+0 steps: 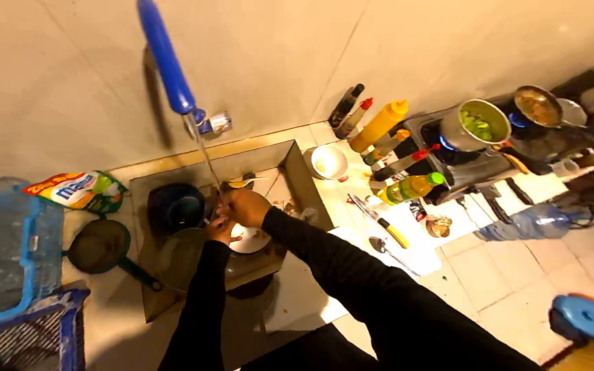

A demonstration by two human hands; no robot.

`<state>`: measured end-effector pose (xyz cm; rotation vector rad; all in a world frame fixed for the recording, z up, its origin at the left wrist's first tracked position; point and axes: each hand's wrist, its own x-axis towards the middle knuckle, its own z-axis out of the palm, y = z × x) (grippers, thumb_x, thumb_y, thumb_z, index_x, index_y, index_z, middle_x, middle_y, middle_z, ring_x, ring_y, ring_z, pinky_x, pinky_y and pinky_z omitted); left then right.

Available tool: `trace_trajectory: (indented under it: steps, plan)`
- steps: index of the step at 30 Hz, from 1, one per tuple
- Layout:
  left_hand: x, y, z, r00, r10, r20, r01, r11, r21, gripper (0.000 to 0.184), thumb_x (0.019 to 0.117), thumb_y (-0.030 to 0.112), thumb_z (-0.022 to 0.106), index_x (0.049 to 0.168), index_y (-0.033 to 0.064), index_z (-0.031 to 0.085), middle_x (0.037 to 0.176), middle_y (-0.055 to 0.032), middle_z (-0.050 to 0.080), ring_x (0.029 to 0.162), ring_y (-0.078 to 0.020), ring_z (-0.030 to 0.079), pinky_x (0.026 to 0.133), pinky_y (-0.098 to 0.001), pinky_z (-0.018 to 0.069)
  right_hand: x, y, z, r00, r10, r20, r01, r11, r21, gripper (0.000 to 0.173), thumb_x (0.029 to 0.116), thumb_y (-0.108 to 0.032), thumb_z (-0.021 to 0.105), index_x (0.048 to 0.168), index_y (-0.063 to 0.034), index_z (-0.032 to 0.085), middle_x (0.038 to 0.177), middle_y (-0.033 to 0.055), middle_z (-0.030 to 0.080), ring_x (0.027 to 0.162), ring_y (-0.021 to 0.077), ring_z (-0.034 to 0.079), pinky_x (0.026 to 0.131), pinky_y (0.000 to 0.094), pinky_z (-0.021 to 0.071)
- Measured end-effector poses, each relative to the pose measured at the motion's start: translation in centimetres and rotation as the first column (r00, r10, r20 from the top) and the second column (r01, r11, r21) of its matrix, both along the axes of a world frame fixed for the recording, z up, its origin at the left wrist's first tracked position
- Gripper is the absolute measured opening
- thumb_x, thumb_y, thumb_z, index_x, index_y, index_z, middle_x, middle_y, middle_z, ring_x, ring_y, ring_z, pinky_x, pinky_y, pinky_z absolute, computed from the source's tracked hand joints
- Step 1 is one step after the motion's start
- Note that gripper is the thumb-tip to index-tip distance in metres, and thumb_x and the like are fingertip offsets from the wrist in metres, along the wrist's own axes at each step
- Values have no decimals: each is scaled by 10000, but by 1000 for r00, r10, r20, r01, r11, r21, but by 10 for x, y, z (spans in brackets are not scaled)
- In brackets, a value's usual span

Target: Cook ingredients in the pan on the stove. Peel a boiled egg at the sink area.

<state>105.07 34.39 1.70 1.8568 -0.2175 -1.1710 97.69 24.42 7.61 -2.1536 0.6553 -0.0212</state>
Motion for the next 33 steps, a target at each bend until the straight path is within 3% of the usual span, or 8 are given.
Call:
trace_trajectory:
  steps: [4, 8, 15, 20, 22, 26, 29, 33]
  plan:
    - [-8, -4, -4, 997, -23, 77, 19, 998, 55, 364, 1021, 46, 584, 1361, -72, 530, 1341, -287, 559, 1093, -367, 650, 828, -516, 591, -4, 10, 13, 999, 8, -31, -6, 998, 62, 132, 983, -49, 637, 1070, 21, 707, 996, 212, 707, 978, 355, 687, 892, 565, 545]
    - [-14, -5, -3, 999, 48, 9, -48, 999, -21, 378, 1008, 22, 595, 1361, -80, 504, 1321, -288, 553, 1071, -348, 650, 801, -499, 597, -10, 3, 21, 1000, -10, -24, 12, 996, 85, 249, 999, -212, 685, 1072, 22, 725, 1053, 202, 708, 1032, 339, 677, 945, 555, 526]
    - [-10, -12, -1, 985, -136, 104, 136, 991, 5, 290, 1062, 226, 576, 1184, -13, 684, 1139, -171, 708, 967, -275, 694, 766, -469, 584, 34, -93, 25, 799, -482, 361, 488, 869, 81, 635, 937, -183, 754, 1494, -42, 483, 1437, 270, 530, 1258, 396, 597, 1021, 542, 534]
    - [-10, -11, -7, 922, -326, 210, 302, 943, 137, 319, 1060, 284, 582, 1102, -5, 710, 998, -161, 722, 709, -213, 672, 613, -391, 571, 66, -142, 21, 849, -341, 404, 312, 940, 137, 484, 909, -43, 762, 1364, 14, 607, 1282, 242, 663, 1185, 356, 648, 1018, 513, 521]
    - [-11, -10, -13, 891, -391, 232, 353, 917, 188, 297, 1048, 268, 603, 1099, -2, 714, 968, -159, 722, 658, -198, 651, 587, -369, 555, 68, -151, 18, 859, -358, 366, 277, 926, 256, 441, 933, -46, 740, 1348, 12, 604, 1246, 233, 668, 1065, 320, 692, 911, 481, 579]
    - [-14, -16, -18, 781, -559, 279, 456, 815, 356, 312, 1024, 290, 639, 1118, 7, 727, 1042, -201, 711, 792, -278, 687, 732, -465, 576, 81, -165, 23, 849, -514, 117, 411, 785, 464, 416, 1028, -375, 639, 1210, -1, 664, 973, 148, 690, 719, 192, 651, 665, 364, 559]
    - [-31, -24, -15, 651, -719, 245, 571, 676, 467, 359, 1019, 309, 639, 1112, -30, 710, 1106, -247, 692, 931, -339, 689, 877, -538, 540, 90, -163, 28, 819, -574, -20, 538, 753, 379, 595, 1028, -545, 553, 1028, 28, 713, 982, 173, 709, 862, 257, 692, 786, 476, 555]
    - [-57, -23, -6, 619, -772, 141, 630, 596, 497, 372, 1017, 301, 652, 1191, -25, 685, 1140, -247, 675, 951, -327, 671, 878, -513, 537, 64, -141, 31, 702, -680, 209, 584, 719, 377, 556, 982, -399, 699, 1318, 23, 560, 1133, 252, 688, 1025, 364, 700, 873, 551, 576]
